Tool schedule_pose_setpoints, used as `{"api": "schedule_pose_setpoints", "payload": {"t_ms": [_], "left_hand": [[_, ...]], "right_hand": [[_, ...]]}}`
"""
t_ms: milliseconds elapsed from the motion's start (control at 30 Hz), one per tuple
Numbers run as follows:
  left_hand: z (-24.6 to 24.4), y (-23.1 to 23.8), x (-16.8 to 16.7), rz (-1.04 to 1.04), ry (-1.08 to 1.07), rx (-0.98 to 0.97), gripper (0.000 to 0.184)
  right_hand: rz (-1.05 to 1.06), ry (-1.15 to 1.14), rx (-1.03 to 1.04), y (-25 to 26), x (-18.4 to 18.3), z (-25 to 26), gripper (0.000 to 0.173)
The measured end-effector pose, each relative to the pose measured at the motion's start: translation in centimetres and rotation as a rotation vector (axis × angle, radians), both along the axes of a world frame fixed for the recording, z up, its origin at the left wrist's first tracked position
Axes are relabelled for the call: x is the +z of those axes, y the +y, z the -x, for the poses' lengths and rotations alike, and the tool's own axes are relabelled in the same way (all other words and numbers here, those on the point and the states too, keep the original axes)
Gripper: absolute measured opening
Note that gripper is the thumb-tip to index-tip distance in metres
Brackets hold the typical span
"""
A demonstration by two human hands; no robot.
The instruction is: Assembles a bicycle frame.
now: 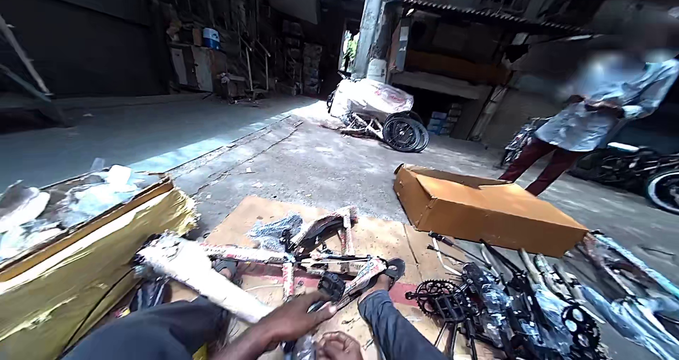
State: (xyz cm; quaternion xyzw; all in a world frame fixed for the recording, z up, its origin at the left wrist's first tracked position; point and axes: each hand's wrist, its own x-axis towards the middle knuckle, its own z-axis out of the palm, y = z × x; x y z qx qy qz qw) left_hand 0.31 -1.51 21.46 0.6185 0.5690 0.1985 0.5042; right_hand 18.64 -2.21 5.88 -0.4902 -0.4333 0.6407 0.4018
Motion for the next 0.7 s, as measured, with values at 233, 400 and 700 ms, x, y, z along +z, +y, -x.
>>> {"api": "schedule_pose_setpoints", "payload": {"t_ms": [233,400,700], "left_hand": [[7.7,3.3,11.4,-0.329,0.255,0.033,0.052],[8.6,4.3,7.7,-0.487,0.584,0.125,0.053],[7.0,5.2,7.8,-0.511,0.693,-0.049,0.054]], "right_hand": [[0.491,0.159,-0.184,1.5,-6.8,3.2,0.023],[0.529,0.228,-0.26,2.9,-7.2,8.0,0.024],[0.518,0.218,-0.308,3.1,-6.4,9.5,0.024]]}}
